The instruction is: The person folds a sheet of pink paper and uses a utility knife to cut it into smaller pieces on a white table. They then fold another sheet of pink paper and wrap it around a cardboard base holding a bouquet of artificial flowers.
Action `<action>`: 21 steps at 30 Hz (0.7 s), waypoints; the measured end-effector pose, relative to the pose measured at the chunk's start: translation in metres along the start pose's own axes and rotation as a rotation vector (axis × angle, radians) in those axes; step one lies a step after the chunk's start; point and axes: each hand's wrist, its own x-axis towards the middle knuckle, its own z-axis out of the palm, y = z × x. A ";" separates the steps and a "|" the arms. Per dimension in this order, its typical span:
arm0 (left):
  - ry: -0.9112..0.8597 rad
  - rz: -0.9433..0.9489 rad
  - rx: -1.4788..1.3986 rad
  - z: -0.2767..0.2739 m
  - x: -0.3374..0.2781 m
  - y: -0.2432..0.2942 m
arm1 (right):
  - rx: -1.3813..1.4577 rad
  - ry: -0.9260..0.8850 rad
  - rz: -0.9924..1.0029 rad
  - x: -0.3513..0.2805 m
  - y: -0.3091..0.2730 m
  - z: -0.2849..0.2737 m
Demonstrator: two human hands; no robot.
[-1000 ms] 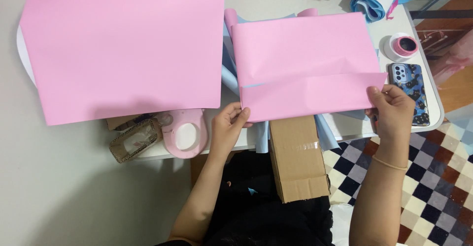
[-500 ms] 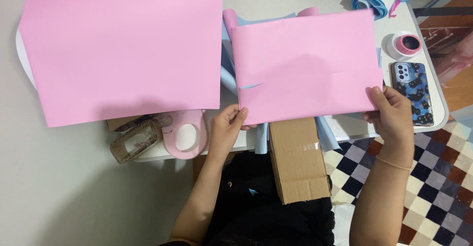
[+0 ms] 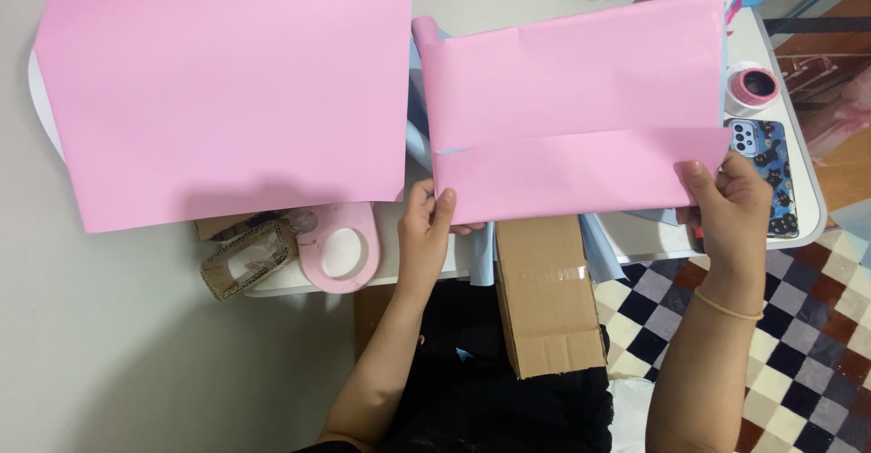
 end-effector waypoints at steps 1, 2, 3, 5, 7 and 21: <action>-0.004 0.029 -0.006 -0.001 0.001 -0.003 | -0.042 0.029 -0.037 0.002 0.008 -0.003; -0.003 0.030 -0.006 -0.002 0.004 -0.011 | -0.042 0.028 -0.038 0.002 0.009 -0.002; -0.027 -0.013 -0.059 -0.003 0.007 -0.018 | -0.003 0.049 -0.018 0.003 0.009 0.000; -0.049 -0.055 -0.110 -0.007 0.012 -0.030 | 0.038 0.068 0.003 0.006 0.016 0.004; -0.038 -0.031 -0.107 -0.011 0.015 -0.040 | 0.199 0.019 -0.076 0.010 0.029 0.006; -0.019 -0.080 -0.015 -0.012 0.000 -0.020 | 0.436 0.067 0.025 0.016 0.045 0.018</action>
